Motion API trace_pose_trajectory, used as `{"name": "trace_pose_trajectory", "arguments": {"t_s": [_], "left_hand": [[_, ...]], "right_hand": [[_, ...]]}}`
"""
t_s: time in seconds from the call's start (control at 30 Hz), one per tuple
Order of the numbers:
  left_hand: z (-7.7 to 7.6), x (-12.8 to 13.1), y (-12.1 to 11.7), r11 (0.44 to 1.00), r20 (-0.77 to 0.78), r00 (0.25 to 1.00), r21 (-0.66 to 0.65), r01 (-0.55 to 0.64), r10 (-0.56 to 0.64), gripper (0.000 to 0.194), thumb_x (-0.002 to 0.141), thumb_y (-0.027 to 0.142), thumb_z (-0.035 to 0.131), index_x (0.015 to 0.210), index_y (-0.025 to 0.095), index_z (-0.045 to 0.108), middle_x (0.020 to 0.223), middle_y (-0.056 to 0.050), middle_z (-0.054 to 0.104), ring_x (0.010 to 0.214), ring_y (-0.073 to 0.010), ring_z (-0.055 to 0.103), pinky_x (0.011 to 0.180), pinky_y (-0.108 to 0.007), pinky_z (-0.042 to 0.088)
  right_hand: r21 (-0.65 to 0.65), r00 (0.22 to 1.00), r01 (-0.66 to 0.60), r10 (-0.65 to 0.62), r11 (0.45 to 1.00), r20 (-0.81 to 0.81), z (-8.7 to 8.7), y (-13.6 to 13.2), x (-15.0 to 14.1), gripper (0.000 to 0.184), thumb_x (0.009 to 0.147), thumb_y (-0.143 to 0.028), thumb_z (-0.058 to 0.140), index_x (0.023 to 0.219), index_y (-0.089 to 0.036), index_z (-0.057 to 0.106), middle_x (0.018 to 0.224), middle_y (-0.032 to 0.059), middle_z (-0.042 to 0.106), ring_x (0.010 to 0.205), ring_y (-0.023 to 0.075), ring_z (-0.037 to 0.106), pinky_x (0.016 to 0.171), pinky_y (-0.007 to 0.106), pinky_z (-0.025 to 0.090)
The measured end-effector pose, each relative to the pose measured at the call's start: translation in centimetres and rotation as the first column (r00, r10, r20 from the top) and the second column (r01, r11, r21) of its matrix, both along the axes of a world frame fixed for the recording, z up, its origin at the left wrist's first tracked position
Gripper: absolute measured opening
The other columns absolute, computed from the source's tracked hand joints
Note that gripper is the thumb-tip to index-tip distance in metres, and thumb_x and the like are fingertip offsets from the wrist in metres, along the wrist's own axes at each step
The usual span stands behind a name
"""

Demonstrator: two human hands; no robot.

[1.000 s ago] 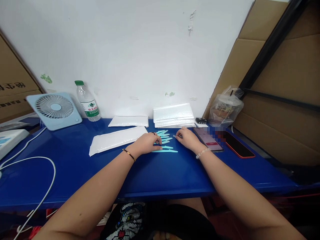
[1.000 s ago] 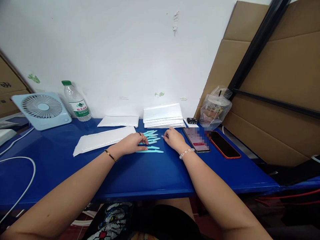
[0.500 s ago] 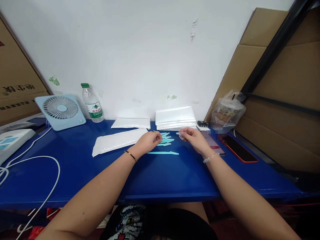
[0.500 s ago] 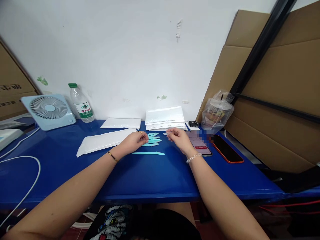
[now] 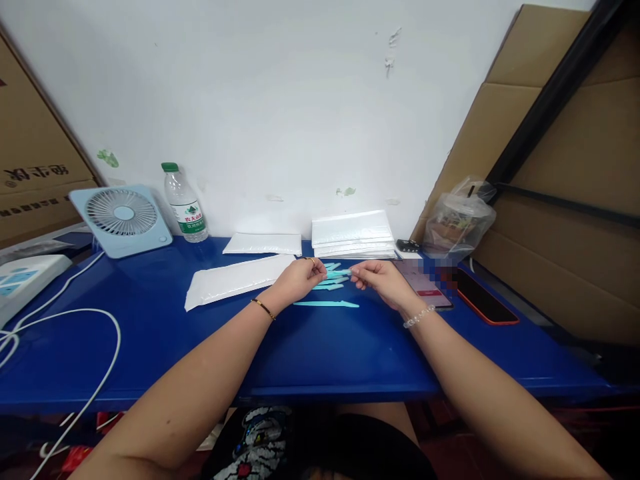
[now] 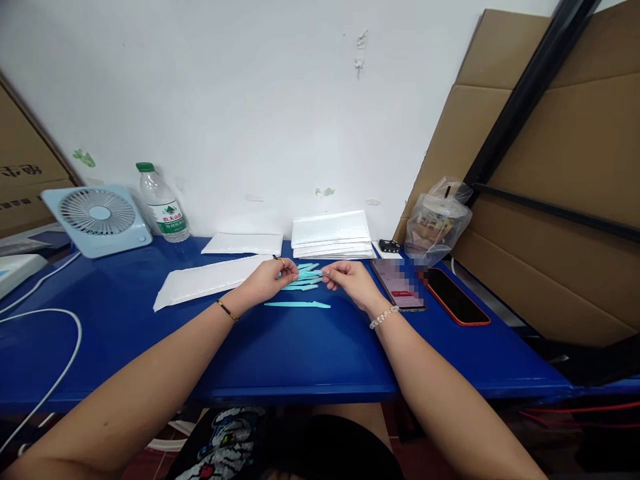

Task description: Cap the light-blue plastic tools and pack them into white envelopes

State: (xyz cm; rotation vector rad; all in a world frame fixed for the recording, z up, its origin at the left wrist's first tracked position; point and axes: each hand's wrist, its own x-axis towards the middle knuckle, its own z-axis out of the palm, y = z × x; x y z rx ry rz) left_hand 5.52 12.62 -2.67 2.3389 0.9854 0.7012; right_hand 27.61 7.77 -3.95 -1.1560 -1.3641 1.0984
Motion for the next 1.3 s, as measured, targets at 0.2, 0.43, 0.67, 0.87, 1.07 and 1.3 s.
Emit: {"name": "trace_pose_trajectory", "arguments": {"t_s": [0.2, 0.43, 0.67, 0.87, 1.07, 1.3], "left_hand": [[-0.7, 0.7, 0.4, 0.999, -0.072, 0.997, 0.043, -0.011, 0.014, 0.021, 0.084, 0.032, 0.049, 0.093, 0.018, 0.061, 0.083, -0.004, 0.064, 0.075, -0.0170, 0.058, 0.066, -0.027, 0.044], [0.3, 0.1, -0.5, 0.979, -0.205, 0.973, 0.152, 0.138, -0.105, 0.036, 0.073, 0.046, 0.063, 0.099, 0.020, 0.063, 0.102, -0.007, 0.061, 0.089, -0.0216, 0.057, 0.073, -0.029, 0.044], [-0.2, 0.7, -1.4, 0.969, -0.402, 0.898, 0.083, 0.232, -0.180, 0.013, 0.077, 0.028, 0.054, 0.078, 0.021, 0.064, 0.072, -0.002, 0.064, 0.062, -0.0159, 0.055, 0.054, -0.026, 0.033], [0.2, 0.4, -1.3, 0.979, -0.290, 0.953, 0.150, 0.138, -0.090, 0.018, 0.083, 0.025, 0.041, 0.073, 0.019, 0.055, 0.070, -0.004, 0.061, 0.061, -0.0161, 0.053, 0.056, -0.026, 0.035], [0.6, -0.4, -1.1, 0.995, -0.071, 0.993, -0.032, 0.094, -0.096, 0.021, 0.088, 0.033, 0.036, 0.081, 0.019, 0.051, 0.066, 0.000, 0.056, 0.056, -0.0136, 0.049, 0.054, -0.025, 0.037], [0.3, -0.3, -0.9, 0.997, -0.061, 0.995, 0.006, 0.082, -0.082, 0.024, 0.088, 0.037, 0.037, 0.080, 0.019, 0.051, 0.067, 0.000, 0.054, 0.057, -0.0138, 0.046, 0.055, -0.025, 0.036]], "right_hand": [[0.118, 0.949, 0.023, -0.058, 0.993, 0.308, -0.5, 0.7, 0.5, 0.031, 0.079, -0.045, 0.060, 0.086, -0.016, 0.071, 0.073, 0.0050, 0.069, 0.062, 0.0149, 0.060, 0.061, 0.028, 0.047], [0.384, 0.486, 0.143, -0.402, 0.912, 0.776, -0.9, 1.9, 4.1, 0.021, 0.080, -0.031, 0.059, 0.090, -0.017, 0.072, 0.091, 0.0092, 0.069, 0.083, 0.0223, 0.061, 0.077, 0.032, 0.045], [0.336, 0.168, 0.071, -0.343, 0.939, 0.924, -1.2, 1.8, 1.2, 0.018, 0.085, -0.019, 0.049, 0.083, -0.015, 0.066, 0.091, 0.0129, 0.064, 0.082, 0.0217, 0.060, 0.067, 0.028, 0.041], [0.347, 0.583, 0.141, -0.361, 0.927, 0.728, -0.5, 1.1, 1.9, 0.015, 0.087, -0.025, 0.048, 0.086, -0.018, 0.061, 0.075, 0.0043, 0.065, 0.068, 0.0164, 0.058, 0.065, 0.027, 0.042], [0.175, 0.960, 0.144, -0.181, 0.974, 0.215, 0.6, 0.2, 2.9, 0.031, 0.074, -0.041, 0.067, 0.092, -0.015, 0.065, 0.076, 0.0048, 0.067, 0.063, 0.0142, 0.059, 0.058, 0.026, 0.046], [0.044, 0.994, 0.112, -0.112, 0.993, -0.001, 1.0, -0.2, 1.7, 0.033, 0.070, -0.046, 0.070, 0.069, -0.014, 0.063, 0.060, 0.0017, 0.063, 0.049, 0.0081, 0.052, 0.045, 0.020, 0.038]]}}
